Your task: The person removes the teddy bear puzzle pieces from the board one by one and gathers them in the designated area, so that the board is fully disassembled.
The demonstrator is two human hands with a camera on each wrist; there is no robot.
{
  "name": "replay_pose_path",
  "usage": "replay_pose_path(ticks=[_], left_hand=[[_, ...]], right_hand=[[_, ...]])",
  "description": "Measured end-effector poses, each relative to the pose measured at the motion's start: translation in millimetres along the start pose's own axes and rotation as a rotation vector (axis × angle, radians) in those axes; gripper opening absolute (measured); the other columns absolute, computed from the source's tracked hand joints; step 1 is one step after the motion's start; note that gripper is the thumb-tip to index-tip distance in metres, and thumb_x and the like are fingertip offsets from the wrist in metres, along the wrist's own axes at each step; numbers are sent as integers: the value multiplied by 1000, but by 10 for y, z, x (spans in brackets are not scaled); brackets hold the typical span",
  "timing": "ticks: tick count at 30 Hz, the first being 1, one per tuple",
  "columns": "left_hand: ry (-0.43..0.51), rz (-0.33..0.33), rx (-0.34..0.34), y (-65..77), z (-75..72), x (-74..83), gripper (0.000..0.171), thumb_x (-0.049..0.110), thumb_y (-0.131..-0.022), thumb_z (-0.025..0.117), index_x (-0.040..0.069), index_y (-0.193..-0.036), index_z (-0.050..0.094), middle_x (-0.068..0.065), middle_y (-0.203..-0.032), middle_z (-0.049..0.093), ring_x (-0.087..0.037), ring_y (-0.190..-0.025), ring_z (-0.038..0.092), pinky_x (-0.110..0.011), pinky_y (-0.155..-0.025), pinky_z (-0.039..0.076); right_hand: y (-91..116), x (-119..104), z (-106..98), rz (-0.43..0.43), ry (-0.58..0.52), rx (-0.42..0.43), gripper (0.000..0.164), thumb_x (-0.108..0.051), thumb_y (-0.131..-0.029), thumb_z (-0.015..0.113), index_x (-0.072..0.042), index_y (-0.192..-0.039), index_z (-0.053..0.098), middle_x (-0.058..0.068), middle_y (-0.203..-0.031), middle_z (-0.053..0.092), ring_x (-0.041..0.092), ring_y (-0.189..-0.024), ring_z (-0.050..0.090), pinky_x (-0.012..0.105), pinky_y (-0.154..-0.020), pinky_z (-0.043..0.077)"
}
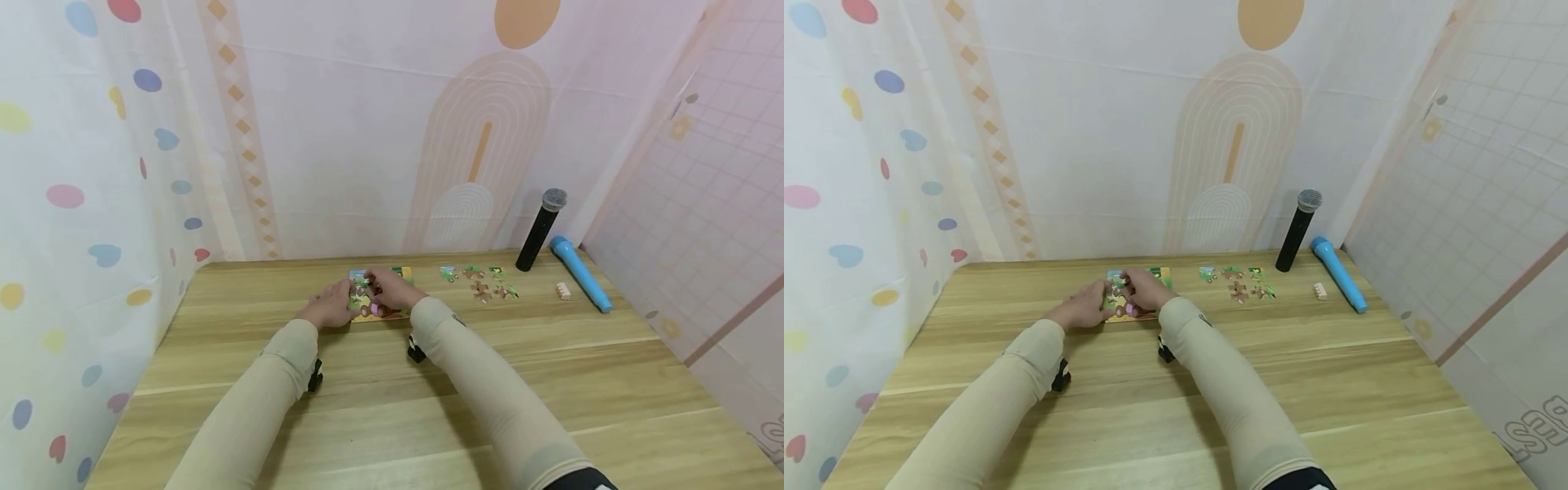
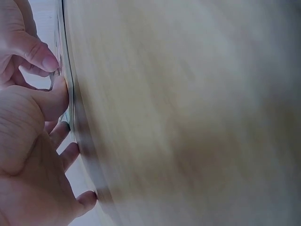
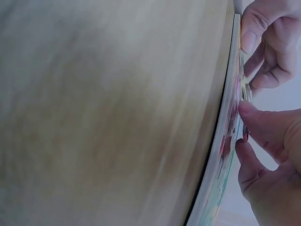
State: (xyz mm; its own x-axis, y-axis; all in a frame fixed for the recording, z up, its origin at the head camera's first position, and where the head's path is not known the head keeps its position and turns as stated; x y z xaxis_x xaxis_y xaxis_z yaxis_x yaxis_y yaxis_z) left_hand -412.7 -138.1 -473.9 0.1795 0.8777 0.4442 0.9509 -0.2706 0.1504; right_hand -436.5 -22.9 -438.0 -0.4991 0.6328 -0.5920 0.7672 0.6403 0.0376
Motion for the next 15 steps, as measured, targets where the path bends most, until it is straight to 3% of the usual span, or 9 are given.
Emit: replay_pose_path(ticks=[9,15], left_hand=[[1,-7,-6,-12,11,-8,51,39,-102,59,8,-137,39,-17,-144,47,-36,-134,41,-68,-105,27],[1,-16,-27,-1,24,-9,54,39,-103,58,8,-141,36,-17,-151,41,-38,-141,35,-71,-109,22]], right_hand=[[-24,1,4,-17,39,33,40,6,-97,63,5,-135,53,18,-129,60,28,-118,60,38,-101,50],[-11,20,10,12,9,67,39,6,-98,61,4,-136,53,17,-129,59,27,-118,60,37,-101,50]])
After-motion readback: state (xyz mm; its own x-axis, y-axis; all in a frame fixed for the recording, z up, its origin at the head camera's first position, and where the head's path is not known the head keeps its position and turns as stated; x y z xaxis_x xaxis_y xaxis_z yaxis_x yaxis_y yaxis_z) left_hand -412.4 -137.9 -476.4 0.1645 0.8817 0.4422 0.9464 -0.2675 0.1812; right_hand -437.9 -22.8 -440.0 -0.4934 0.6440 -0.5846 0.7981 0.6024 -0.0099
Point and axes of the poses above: each hand's wrist, its own y-axis away from the middle knuckle, its own z-axis out of the palm, x = y × z, the point moved 8 cm from there along -y, towards the middle knuckle
